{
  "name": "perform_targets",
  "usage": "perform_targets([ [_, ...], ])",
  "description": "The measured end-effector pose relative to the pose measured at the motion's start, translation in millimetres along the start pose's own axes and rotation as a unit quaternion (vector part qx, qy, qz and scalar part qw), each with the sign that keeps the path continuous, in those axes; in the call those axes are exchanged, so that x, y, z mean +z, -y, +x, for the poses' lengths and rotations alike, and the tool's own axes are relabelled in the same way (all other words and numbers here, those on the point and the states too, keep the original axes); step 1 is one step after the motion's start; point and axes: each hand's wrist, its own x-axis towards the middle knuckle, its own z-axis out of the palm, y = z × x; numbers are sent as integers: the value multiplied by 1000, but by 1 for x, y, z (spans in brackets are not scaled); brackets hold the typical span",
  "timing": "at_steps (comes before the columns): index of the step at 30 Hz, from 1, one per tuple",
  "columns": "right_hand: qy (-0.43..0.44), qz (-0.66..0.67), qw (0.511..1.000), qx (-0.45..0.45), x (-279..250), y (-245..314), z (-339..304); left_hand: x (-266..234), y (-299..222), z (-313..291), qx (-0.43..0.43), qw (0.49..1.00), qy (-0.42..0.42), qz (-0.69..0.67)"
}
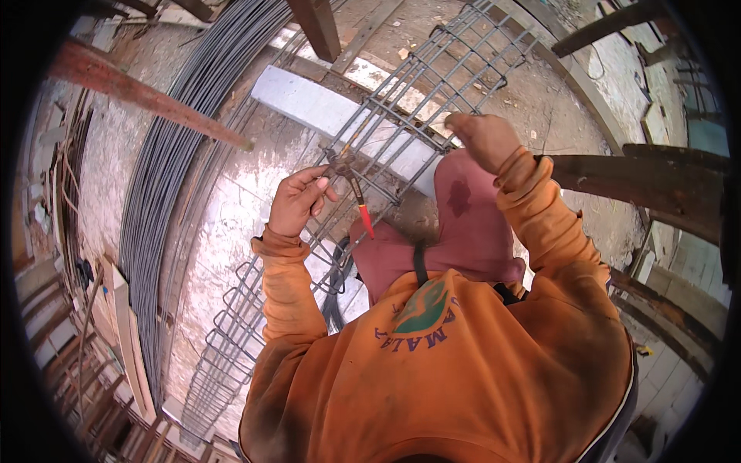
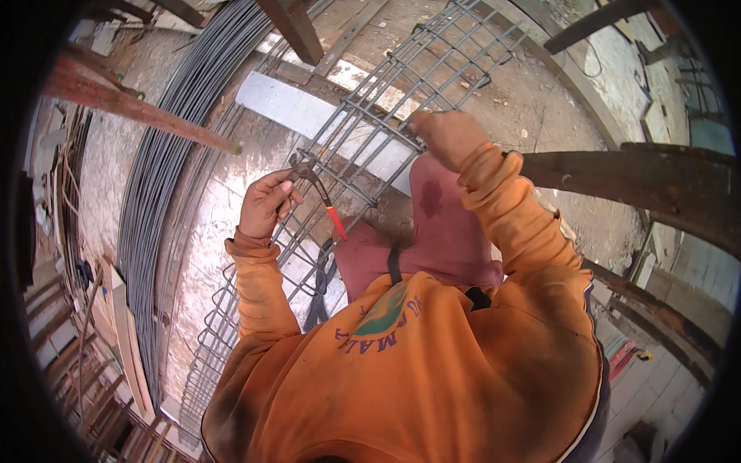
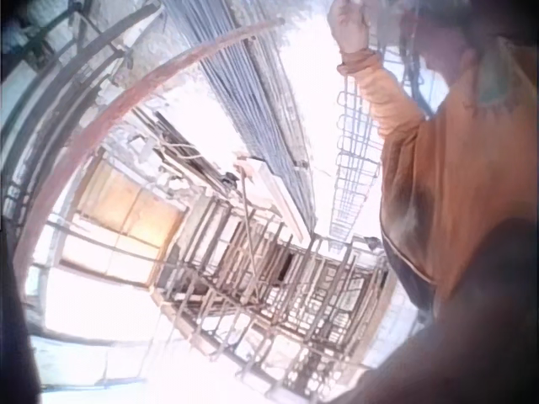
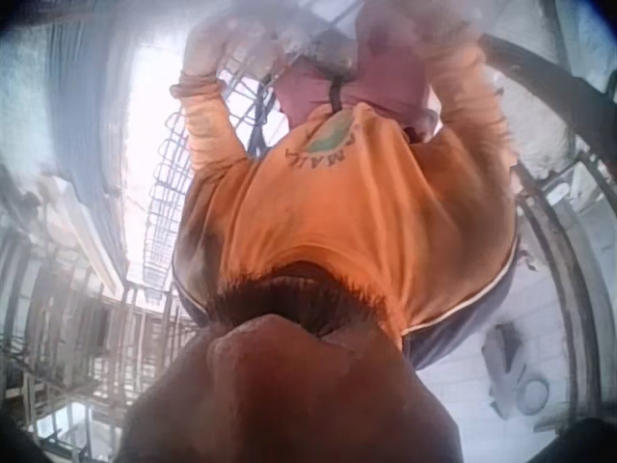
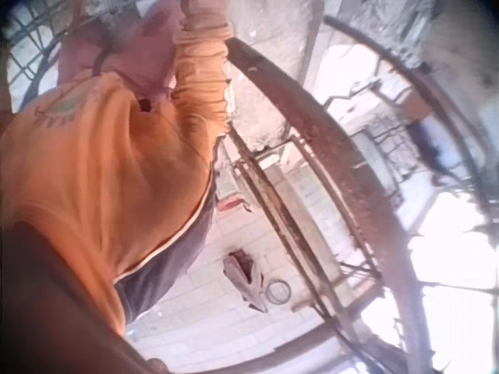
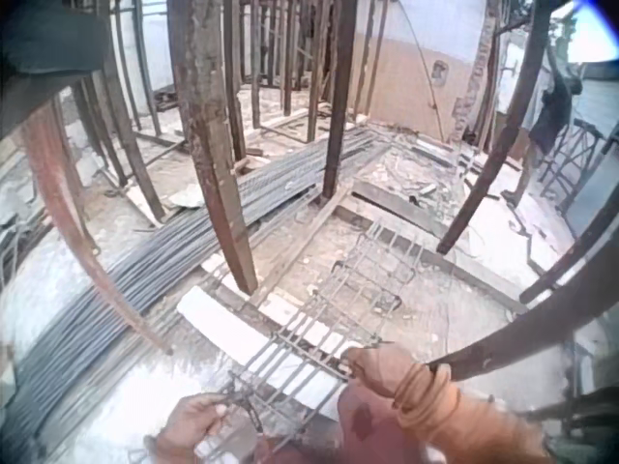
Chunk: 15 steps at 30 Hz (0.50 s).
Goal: The person assembles a rebar cage by hand, wrapping wire around the junctions of the metal rods and twisting it tight using pliers.
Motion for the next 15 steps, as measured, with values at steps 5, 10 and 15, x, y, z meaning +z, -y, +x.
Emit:
perform_targets([
  [5,-108,157,981,-34,-2,-7,1,49,-10,8,-51,997,62,21],
  [10,-117,168,977,-62,-25,-18,6,77,6,13,-51,997,7,62],
  [15,-259,372,890,-55,-5,-41,-12,106,17,3,10,995,-94,40],
])
